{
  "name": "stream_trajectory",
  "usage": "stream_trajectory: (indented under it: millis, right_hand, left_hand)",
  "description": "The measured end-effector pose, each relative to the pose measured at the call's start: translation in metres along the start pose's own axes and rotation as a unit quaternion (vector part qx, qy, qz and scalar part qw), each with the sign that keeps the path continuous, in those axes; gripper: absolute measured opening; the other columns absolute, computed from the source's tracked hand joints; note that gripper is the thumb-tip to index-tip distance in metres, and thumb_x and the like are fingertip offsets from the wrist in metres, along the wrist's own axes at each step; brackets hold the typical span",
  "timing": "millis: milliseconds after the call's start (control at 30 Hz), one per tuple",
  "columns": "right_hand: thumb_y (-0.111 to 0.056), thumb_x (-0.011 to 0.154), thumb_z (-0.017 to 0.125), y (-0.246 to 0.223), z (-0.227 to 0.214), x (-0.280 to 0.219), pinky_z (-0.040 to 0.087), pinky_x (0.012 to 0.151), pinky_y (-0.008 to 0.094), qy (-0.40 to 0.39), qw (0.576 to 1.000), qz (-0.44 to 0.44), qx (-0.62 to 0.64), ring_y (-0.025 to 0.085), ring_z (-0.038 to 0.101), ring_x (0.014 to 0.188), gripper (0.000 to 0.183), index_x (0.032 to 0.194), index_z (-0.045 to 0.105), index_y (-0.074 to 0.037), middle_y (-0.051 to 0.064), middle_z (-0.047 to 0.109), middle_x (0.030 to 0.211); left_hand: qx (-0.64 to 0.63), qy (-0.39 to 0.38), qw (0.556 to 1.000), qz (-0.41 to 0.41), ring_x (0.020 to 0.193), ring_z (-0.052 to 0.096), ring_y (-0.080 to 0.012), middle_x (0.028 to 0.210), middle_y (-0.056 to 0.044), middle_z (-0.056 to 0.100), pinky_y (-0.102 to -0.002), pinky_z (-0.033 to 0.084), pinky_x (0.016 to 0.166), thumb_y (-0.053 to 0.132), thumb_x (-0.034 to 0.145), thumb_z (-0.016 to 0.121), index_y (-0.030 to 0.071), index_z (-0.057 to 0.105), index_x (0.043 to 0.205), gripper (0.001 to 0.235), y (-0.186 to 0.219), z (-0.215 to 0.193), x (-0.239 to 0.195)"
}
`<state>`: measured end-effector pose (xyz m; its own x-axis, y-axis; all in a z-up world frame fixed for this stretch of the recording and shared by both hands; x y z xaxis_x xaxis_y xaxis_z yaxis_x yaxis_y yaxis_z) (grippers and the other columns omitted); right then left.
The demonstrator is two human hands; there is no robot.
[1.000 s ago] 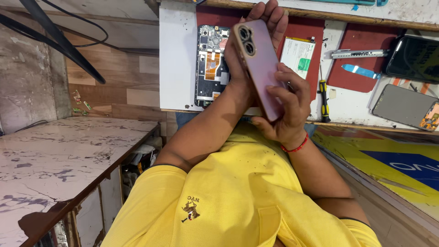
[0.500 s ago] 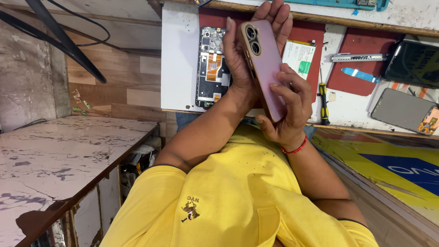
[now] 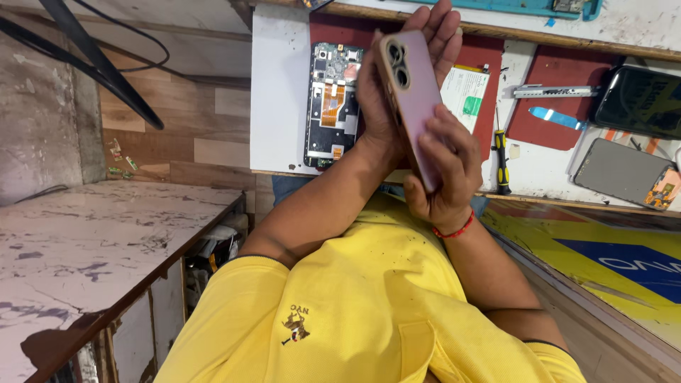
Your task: The person removes a camera module from a disassembled smartphone, then handles a separate phone back cover, peels off a protective film, and wipes the surface. The person places the back cover on the workbench and continues handling the phone internals.
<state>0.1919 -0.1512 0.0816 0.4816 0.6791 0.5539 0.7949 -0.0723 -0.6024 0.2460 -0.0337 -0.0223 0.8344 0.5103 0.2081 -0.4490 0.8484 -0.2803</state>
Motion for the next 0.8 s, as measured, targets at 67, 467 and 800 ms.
stream_trajectory:
  millis: [67, 467, 800]
  right_hand:
    - [-0.047, 0.107, 0.056, 0.012, -0.005, -0.003, 0.052, 0.114, 0.05, 0.035, 0.997, 0.042, 0.054, 0.039, 0.061, 0.135, 0.054, 0.127, 0.059, 0.003, 0.022, 0.057, 0.133]
    - [-0.052, 0.107, 0.056, 0.064, -0.008, -0.031, 0.059, 0.108, 0.046, 0.198, 0.884, 0.179, 0.383, 0.029, 0.059, 0.126, 0.066, 0.138, 0.046, 0.006, 0.018, 0.046, 0.14]
    - [-0.043, 0.107, 0.053, 0.019, -0.015, 0.001, 0.054, 0.116, 0.052, 0.081, 0.993, 0.056, 0.062, 0.032, 0.062, 0.126, 0.052, 0.127, 0.06, 0.005, 0.02, 0.057, 0.132]
  left_hand:
    - [0.013, 0.046, 0.999, 0.006, 0.15, 0.042, -0.0349, 0.157, -0.026, 0.045, -0.045, 0.031, 0.131, 0.036, 0.126, 0.031, -0.01, 0.042, 0.152, 0.054, 0.001, -0.01, 0.0]
    - [-0.059, -0.037, 0.997, -0.037, 0.145, 0.049, -0.0326, 0.16, -0.022, 0.048, -0.041, 0.044, 0.116, 0.032, 0.126, 0.024, -0.008, 0.048, 0.153, 0.054, -0.004, 0.015, -0.003]
    - [0.046, 0.015, 0.999, 0.002, 0.145, 0.05, -0.0354, 0.153, -0.027, 0.051, -0.047, 0.037, 0.133, 0.036, 0.125, 0.027, -0.01, 0.049, 0.149, 0.057, -0.004, -0.01, 0.0]
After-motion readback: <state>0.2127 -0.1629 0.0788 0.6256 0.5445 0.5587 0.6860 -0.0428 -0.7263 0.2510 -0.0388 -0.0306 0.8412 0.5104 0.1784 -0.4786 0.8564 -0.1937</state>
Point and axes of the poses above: each hand's wrist, its own x-axis towards the middle knuckle, its own z-axis out of the palm, y = z × x, the point moved 10 cm from there along x, towards the middle knuckle
